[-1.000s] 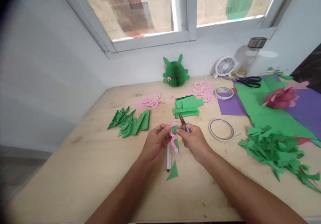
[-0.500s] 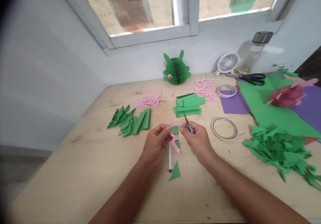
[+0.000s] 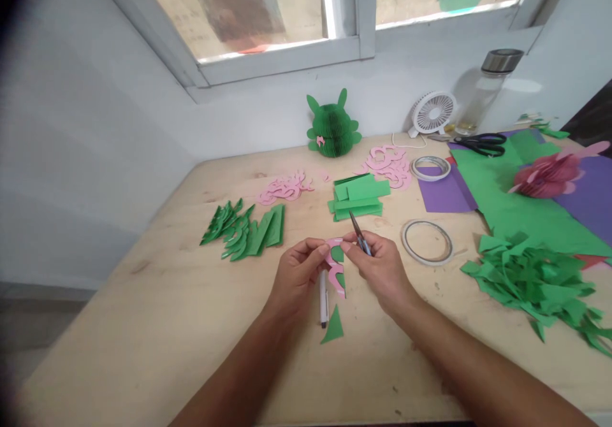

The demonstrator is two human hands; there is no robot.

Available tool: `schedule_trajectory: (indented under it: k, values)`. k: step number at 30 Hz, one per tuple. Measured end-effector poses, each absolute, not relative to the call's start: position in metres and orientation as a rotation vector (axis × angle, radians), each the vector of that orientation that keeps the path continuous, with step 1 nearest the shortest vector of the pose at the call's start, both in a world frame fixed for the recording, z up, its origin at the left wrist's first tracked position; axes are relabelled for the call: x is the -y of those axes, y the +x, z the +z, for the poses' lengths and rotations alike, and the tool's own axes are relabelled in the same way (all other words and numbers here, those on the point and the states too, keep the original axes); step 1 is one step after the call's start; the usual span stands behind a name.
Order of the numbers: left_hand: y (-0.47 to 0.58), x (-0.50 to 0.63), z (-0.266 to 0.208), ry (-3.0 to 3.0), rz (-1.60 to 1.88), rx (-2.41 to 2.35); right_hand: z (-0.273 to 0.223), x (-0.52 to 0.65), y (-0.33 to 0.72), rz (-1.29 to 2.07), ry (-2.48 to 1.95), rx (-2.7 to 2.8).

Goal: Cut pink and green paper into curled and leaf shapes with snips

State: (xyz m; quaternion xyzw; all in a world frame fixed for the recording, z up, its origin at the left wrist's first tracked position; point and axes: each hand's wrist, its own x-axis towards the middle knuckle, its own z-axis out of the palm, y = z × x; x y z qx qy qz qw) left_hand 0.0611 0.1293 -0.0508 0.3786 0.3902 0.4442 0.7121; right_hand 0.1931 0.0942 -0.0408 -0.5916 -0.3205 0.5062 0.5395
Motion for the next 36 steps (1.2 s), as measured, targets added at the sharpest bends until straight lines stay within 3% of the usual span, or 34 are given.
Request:
schedule_trajectory:
  k: [36]
  values:
    - [0.059, -0.128, -0.044, 1.074, 0.892, -0.971, -0.041, -0.095, 0.197, 1.053, -1.499, 0.840]
